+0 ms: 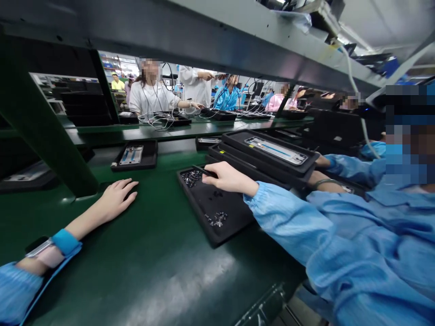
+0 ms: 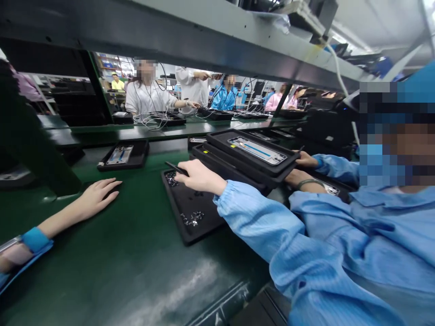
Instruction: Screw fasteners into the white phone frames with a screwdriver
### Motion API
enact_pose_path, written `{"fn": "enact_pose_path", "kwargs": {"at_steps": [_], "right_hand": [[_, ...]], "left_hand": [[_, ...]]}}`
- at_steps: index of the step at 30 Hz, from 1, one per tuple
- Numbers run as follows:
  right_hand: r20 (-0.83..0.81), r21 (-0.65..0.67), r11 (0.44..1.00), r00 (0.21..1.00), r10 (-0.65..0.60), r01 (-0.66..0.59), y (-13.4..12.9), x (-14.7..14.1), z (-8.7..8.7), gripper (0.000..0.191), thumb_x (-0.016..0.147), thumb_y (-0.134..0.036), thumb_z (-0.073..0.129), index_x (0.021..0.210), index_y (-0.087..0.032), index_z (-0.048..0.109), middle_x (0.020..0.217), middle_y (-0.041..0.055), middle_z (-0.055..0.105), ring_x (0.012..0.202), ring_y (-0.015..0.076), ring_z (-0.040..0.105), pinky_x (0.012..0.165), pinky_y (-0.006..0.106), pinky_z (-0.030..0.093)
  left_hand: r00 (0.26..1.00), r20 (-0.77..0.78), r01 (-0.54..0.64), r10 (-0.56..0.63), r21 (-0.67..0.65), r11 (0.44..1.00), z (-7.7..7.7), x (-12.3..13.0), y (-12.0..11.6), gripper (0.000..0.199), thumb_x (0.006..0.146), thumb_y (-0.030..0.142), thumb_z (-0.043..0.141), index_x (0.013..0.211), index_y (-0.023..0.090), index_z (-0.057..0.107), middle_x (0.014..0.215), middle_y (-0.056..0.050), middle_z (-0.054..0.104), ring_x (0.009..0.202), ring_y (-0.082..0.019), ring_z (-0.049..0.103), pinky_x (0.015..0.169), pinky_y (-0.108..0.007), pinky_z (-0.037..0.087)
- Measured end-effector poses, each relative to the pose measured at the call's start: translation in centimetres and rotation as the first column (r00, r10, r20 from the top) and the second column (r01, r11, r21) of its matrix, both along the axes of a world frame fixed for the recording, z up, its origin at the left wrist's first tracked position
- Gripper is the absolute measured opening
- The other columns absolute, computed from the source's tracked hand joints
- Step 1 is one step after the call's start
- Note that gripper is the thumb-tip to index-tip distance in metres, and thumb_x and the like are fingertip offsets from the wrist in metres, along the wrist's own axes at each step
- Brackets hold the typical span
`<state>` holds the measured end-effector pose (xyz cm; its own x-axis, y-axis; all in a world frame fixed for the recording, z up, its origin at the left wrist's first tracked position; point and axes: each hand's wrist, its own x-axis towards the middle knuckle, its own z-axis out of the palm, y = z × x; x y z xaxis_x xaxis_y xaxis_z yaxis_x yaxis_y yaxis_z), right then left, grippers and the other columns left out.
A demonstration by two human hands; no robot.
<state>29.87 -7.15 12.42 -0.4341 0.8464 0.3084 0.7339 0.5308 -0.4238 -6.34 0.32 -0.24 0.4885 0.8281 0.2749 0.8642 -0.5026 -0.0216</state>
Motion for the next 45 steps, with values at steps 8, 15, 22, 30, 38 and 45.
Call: {"fn": "enact_pose_path", "kwargs": {"at_steps": [8,15,22,30,38,45], "right_hand": [[0.041,-0.099,0.995,0.999,0.007,-0.003,6.2,0.7,-5.4,0.012,0.073,-0.012,0.061,0.081,-0.012,0.069,0.081,0.0054,0.069,0.078,0.0144,0.062,0.072,0.021,0.042],[0.009,-0.212,0.977,1.000,-0.024,0.026,5.1,-0.6,-4.7,0.010,0.073,-0.017,0.063,0.075,-0.010,0.070,0.058,0.0014,0.063,0.054,0.0103,0.057,0.055,0.019,0.041],[0.001,-0.246,0.966,0.997,-0.083,0.080,4.6,-0.9,-5.5,0.009,0.068,-0.018,0.067,0.069,-0.009,0.069,0.043,-0.0028,0.050,0.040,0.0068,0.047,0.044,0.018,0.035],[0.014,-0.190,0.976,0.994,-0.106,0.107,4.3,-1.3,-5.4,0.011,0.066,-0.014,0.061,0.058,-0.009,0.066,0.044,-0.0029,0.045,0.048,0.0065,0.041,0.047,0.020,0.028],[-0.048,-0.229,0.967,0.991,-0.123,0.109,4.3,-1.2,-5.3,0.012,0.063,-0.019,0.061,0.064,-0.008,0.068,0.050,-0.0015,0.052,0.049,0.0069,0.044,0.046,0.019,0.028],[-0.249,-0.041,0.961,0.934,0.257,-0.275,1.5,-3.6,-4.5,0.010,0.068,-0.015,0.058,0.073,-0.012,0.066,0.065,-0.0012,0.058,0.058,0.0073,0.049,0.055,0.018,0.037]], "left_hand": [[1.000,-0.010,-0.026,0.027,0.051,0.998,0.9,0.4,-1.0,0.052,0.088,0.045,0.028,0.124,0.014,0.048,0.129,-0.016,0.049,0.120,-0.030,0.044,0.098,-0.045,0.037],[1.000,-0.003,-0.026,0.026,0.029,0.999,1.2,0.6,-1.3,0.054,0.087,0.046,0.026,0.122,0.012,0.049,0.128,-0.017,0.049,0.119,-0.031,0.045,0.099,-0.045,0.036],[1.000,-0.006,-0.023,0.024,0.045,0.999,1.1,0.7,-1.3,0.054,0.087,0.046,0.025,0.122,0.013,0.049,0.127,-0.017,0.049,0.117,-0.031,0.046,0.098,-0.046,0.036],[0.999,-0.023,-0.023,0.024,0.035,0.999,1.0,0.7,-1.2,0.058,0.088,0.047,0.023,0.123,0.009,0.049,0.128,-0.019,0.048,0.118,-0.032,0.045,0.098,-0.046,0.035],[0.996,0.087,-0.031,0.028,0.023,0.999,1.6,1.2,-1.4,0.054,0.084,0.046,0.028,0.116,0.011,0.052,0.124,-0.019,0.049,0.116,-0.034,0.045,0.096,-0.049,0.036],[0.770,0.637,0.067,0.042,-0.147,0.987,6.1,8.1,-8.7,0.037,0.084,0.049,0.038,0.094,0.020,0.059,0.091,-0.005,0.063,0.091,-0.022,0.056,0.081,-0.034,0.046]]}}
